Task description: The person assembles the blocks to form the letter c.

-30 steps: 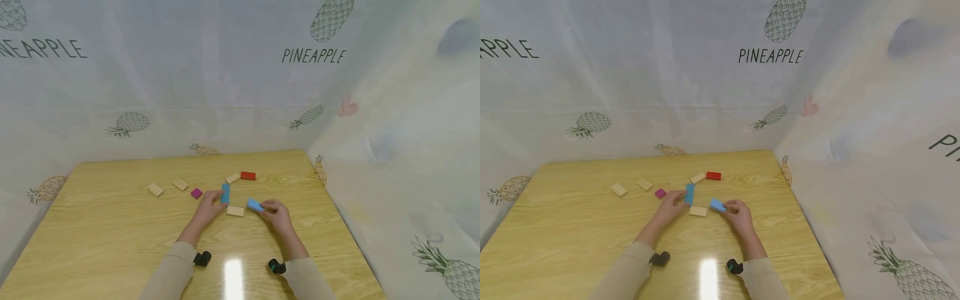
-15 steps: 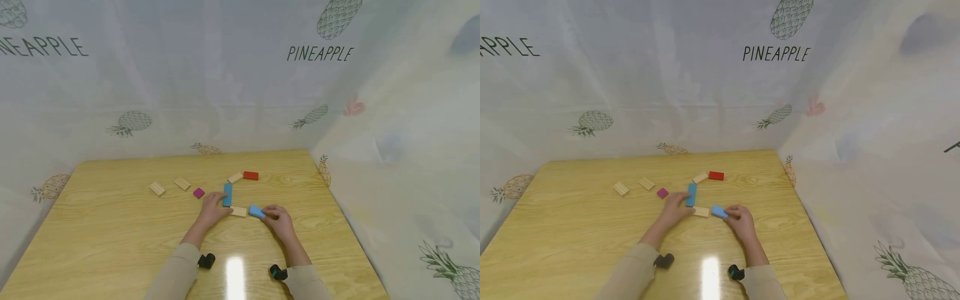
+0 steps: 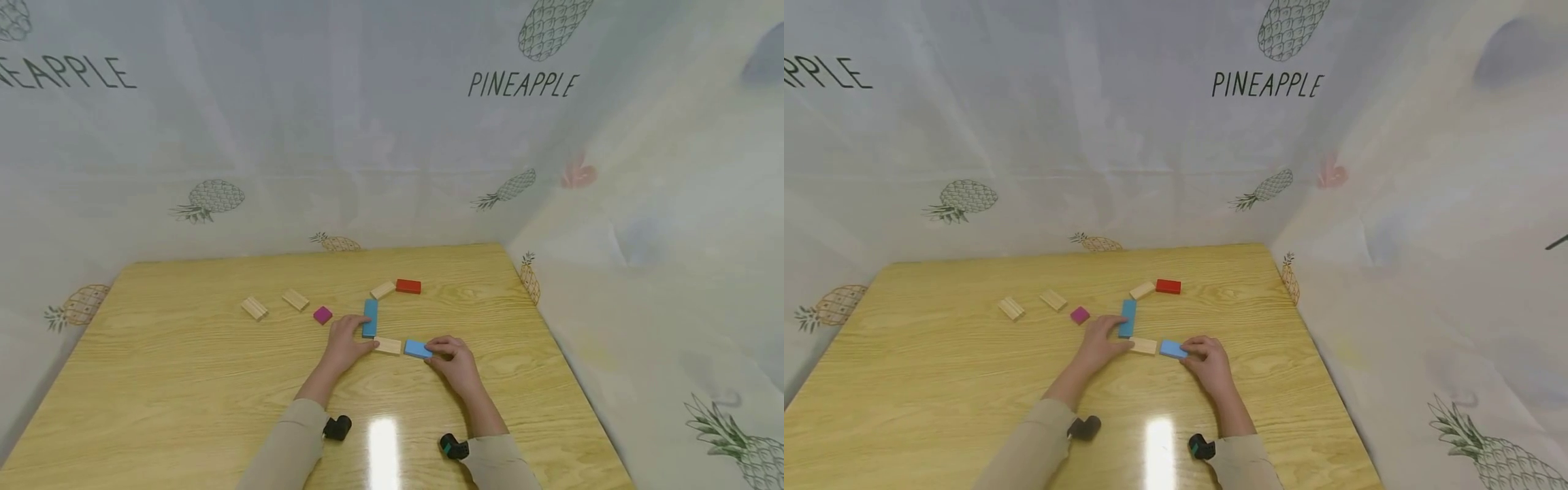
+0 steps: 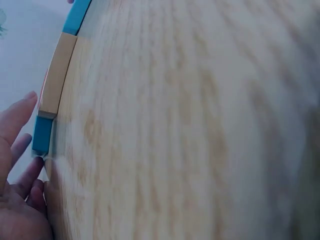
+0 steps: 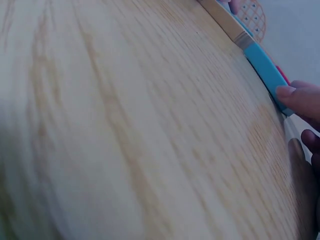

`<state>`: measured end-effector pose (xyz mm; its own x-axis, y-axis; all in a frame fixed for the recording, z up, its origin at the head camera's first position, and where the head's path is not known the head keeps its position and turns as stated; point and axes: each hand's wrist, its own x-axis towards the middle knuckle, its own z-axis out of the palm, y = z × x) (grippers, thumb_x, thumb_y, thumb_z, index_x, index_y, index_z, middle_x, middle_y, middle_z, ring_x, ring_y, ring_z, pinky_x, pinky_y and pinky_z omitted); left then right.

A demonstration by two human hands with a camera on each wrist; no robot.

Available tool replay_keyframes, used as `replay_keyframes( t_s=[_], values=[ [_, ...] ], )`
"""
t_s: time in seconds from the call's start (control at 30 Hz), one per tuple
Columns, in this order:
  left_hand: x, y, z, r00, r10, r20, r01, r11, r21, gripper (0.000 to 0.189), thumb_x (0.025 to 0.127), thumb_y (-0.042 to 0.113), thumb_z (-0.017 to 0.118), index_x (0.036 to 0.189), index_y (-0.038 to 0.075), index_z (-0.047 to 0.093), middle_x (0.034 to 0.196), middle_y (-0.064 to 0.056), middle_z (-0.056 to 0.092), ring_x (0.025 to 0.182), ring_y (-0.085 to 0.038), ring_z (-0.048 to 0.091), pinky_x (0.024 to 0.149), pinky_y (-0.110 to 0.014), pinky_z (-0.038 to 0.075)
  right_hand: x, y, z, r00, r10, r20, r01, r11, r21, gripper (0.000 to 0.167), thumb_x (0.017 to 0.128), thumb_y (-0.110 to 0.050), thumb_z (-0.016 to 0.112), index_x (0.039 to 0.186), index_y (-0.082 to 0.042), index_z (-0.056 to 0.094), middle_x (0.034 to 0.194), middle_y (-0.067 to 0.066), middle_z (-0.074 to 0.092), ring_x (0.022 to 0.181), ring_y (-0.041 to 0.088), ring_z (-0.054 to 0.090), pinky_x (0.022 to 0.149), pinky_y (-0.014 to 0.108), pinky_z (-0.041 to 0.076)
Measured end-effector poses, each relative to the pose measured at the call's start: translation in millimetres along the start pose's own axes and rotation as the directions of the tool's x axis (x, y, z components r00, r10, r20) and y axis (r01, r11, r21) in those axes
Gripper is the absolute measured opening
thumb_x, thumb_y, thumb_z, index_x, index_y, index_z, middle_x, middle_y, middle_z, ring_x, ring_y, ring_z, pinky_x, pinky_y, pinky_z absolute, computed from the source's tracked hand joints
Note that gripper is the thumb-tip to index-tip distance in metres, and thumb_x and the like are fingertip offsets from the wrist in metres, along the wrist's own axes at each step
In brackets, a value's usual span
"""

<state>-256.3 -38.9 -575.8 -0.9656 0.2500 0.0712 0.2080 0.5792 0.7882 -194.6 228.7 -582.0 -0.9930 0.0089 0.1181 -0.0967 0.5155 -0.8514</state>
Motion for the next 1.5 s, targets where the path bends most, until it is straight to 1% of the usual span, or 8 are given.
replay_keyframes(
  t_s=[0.27, 0.5, 0.8, 1.0, 1.03, 1.13, 1.37, 1.5],
  values=[
    [-0.5, 1.2, -0.1, 1.000, 0.003, -0.008, -0.003, 1.000, -0.017, 0.057, 0.080, 0.022, 0.082, 0.130, 0.007, 0.059, 0.134, -0.018, 0.050, 0.127, -0.039, 0.034, 0.105, -0.053, 0.032, 1.4, -0.6, -0.4, 1.000, -0.002, 0.005, 0.002, 1.000, 0.016, 0.022, 0.081, -0.005, 0.078, 0.101, -0.015, 0.078, 0.110, -0.005, 0.066, 0.106, 0.020, 0.053, 0.090, 0.041, 0.049],
    [0.0, 0.8, -0.3, 1.000, 0.001, -0.001, -0.001, 1.000, -0.009, 0.057, 0.080, 0.021, 0.082, 0.130, 0.007, 0.059, 0.134, -0.017, 0.050, 0.129, -0.039, 0.033, 0.106, -0.053, 0.030, 1.9, -1.3, 1.3, 1.000, -0.013, 0.005, 0.013, 1.000, 0.013, 0.024, 0.080, -0.006, 0.079, 0.102, -0.016, 0.078, 0.111, -0.007, 0.067, 0.106, 0.019, 0.053, 0.091, 0.044, 0.047],
    [1.1, -1.7, 2.0, 1.000, 0.012, 0.003, -0.012, 1.000, 0.002, 0.058, 0.080, 0.023, 0.082, 0.130, 0.007, 0.059, 0.134, -0.017, 0.051, 0.129, -0.039, 0.034, 0.107, -0.052, 0.028, 2.6, -0.9, 4.9, 0.999, -0.034, -0.021, 0.035, 0.999, 0.016, 0.024, 0.078, -0.005, 0.081, 0.100, -0.016, 0.079, 0.107, -0.008, 0.069, 0.106, 0.019, 0.054, 0.092, 0.043, 0.046],
    [0.5, 0.3, 1.2, 1.000, 0.023, -0.006, -0.022, 1.000, 0.012, 0.057, 0.080, 0.023, 0.083, 0.129, 0.007, 0.059, 0.133, -0.017, 0.052, 0.127, -0.039, 0.036, 0.106, -0.052, 0.029, 2.1, -1.1, 5.9, 0.998, -0.046, -0.037, 0.046, 0.999, 0.016, 0.024, 0.077, -0.005, 0.081, 0.098, -0.016, 0.079, 0.107, -0.007, 0.069, 0.104, 0.019, 0.055, 0.090, 0.041, 0.046],
    [-0.3, 3.5, -0.6, 1.000, 0.016, -0.002, -0.016, 1.000, 0.013, 0.057, 0.080, 0.022, 0.083, 0.129, 0.006, 0.059, 0.133, -0.017, 0.052, 0.127, -0.039, 0.037, 0.106, -0.052, 0.029, 2.0, -1.2, 6.0, 0.998, -0.050, -0.039, 0.051, 0.999, 0.015, 0.024, 0.077, -0.005, 0.082, 0.098, -0.016, 0.079, 0.107, -0.007, 0.069, 0.104, 0.019, 0.055, 0.089, 0.041, 0.046],
    [-0.3, 3.4, -0.8, 1.000, 0.013, -0.001, -0.013, 1.000, 0.015, 0.057, 0.080, 0.022, 0.083, 0.129, 0.006, 0.059, 0.132, -0.017, 0.052, 0.127, -0.039, 0.037, 0.106, -0.052, 0.029, 1.8, -1.1, 6.3, 0.997, -0.063, -0.043, 0.063, 0.998, 0.006, 0.025, 0.076, -0.006, 0.083, 0.098, -0.016, 0.079, 0.106, -0.007, 0.069, 0.103, 0.019, 0.055, 0.088, 0.041, 0.045],
    [0.5, 3.4, 0.1, 1.000, -0.016, 0.005, 0.016, 1.000, 0.006, 0.057, 0.079, 0.023, 0.083, 0.129, 0.007, 0.059, 0.134, -0.017, 0.051, 0.129, -0.039, 0.034, 0.106, -0.052, 0.030, 1.2, 0.3, 6.9, 0.995, -0.088, -0.045, 0.088, 0.996, -0.005, 0.026, 0.074, -0.007, 0.085, 0.097, -0.018, 0.079, 0.103, -0.008, 0.070, 0.103, 0.021, 0.055, 0.096, 0.045, 0.035],
    [0.4, 3.5, 0.1, 1.000, -0.014, 0.008, 0.014, 1.000, 0.007, 0.057, 0.079, 0.023, 0.083, 0.129, 0.007, 0.060, 0.134, -0.017, 0.051, 0.128, -0.039, 0.035, 0.106, -0.052, 0.030, 0.4, 0.3, 6.7, 0.995, -0.095, -0.041, 0.095, 0.995, -0.006, 0.028, 0.073, -0.009, 0.086, 0.097, -0.020, 0.079, 0.103, -0.009, 0.070, 0.103, 0.021, 0.055, 0.097, 0.046, 0.033]
  ],
)
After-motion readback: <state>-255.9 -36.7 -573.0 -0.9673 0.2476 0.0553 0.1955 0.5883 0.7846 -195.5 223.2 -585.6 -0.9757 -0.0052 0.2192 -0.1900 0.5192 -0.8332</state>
